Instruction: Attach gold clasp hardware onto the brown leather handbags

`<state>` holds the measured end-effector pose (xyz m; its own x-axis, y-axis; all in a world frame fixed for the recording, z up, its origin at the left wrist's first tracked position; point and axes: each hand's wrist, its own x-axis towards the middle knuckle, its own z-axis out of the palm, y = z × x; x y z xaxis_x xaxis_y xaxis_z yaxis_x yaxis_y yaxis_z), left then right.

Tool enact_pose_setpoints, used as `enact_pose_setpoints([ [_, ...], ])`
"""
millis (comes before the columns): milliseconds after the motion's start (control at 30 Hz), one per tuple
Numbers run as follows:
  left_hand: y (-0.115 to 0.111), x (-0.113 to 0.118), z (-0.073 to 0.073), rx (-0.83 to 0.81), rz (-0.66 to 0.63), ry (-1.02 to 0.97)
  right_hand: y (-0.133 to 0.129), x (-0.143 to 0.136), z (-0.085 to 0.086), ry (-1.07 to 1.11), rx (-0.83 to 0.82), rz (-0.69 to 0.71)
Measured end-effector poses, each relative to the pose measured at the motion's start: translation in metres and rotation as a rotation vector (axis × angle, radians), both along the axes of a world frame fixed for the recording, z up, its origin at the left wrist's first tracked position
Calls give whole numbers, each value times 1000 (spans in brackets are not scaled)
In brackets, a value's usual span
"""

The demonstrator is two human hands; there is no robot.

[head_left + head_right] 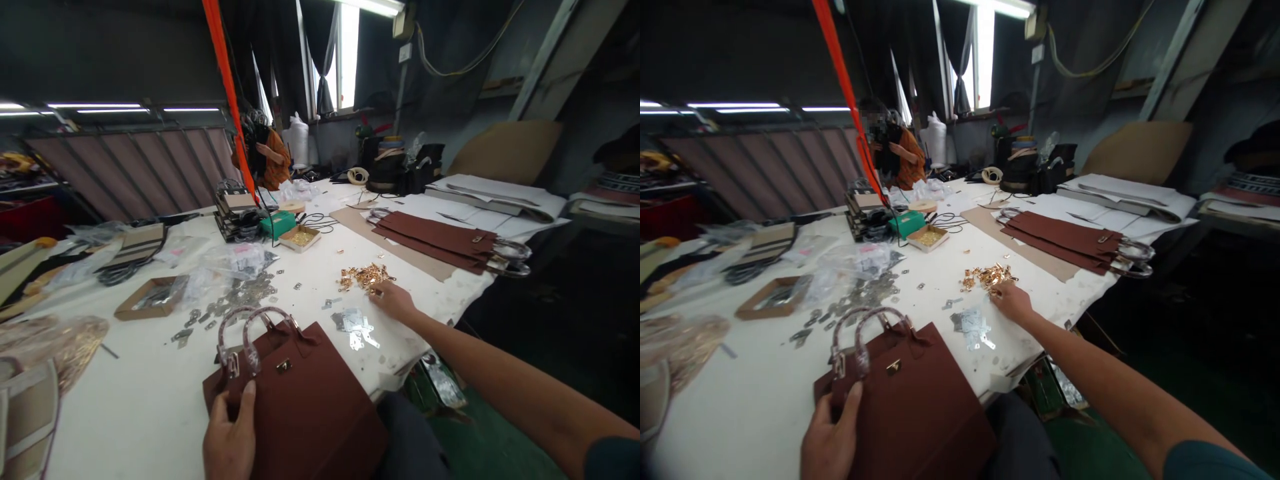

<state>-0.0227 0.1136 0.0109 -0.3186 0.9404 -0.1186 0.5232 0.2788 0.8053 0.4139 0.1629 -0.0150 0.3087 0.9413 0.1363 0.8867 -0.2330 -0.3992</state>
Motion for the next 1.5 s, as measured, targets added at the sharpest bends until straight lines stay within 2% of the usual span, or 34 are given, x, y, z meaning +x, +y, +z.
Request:
enact_pose_setpoints([
  [133,3,-3,-7,95,151,-282,4,-4,1,-18,-27,38],
  [333,-3,-2,4,-209,199,-879,7,-3,10,-22,-120,51],
  [433,-13,-1,5,-186,193,-1050,5,0,13,-31,-147,68],
  [533,-20,-2,-3,-61,195,-1056,-1,-2,18,-4,-99,65],
  [633,-25,-3,-14,56,204,-1036,-16,-26,32,249,-17,33],
  [700,-26,-3,-20,104,194,-1034,-33,-63,44,516,40,53],
  [767,-27,-3,-25,136,204,-1023,-54,-114,55,733,77,130],
  [833,-27,-3,-29,164,231,-1000,-73,-172,59,867,19,243],
  [933,-27,-4,-31,202,256,-969,-92,-242,54,888,-70,388],
  [1000,-29,-5,-31,219,236,-958,-95,-267,47,775,-98,515],
  [1067,-32,-6,-31,231,201,-949,-92,-272,40,620,-96,663],
  [1133,-33,-6,-32,244,169,-941,-87,-266,36,461,-70,786],
  [1267,-33,-8,-34,264,137,-920,-79,-252,36,217,31,905],
  [1367,-32,-8,-34,268,150,-896,-77,-259,38,246,118,855],
  [1500,-33,-8,-31,278,160,-867,-80,-285,35,461,156,609],
])
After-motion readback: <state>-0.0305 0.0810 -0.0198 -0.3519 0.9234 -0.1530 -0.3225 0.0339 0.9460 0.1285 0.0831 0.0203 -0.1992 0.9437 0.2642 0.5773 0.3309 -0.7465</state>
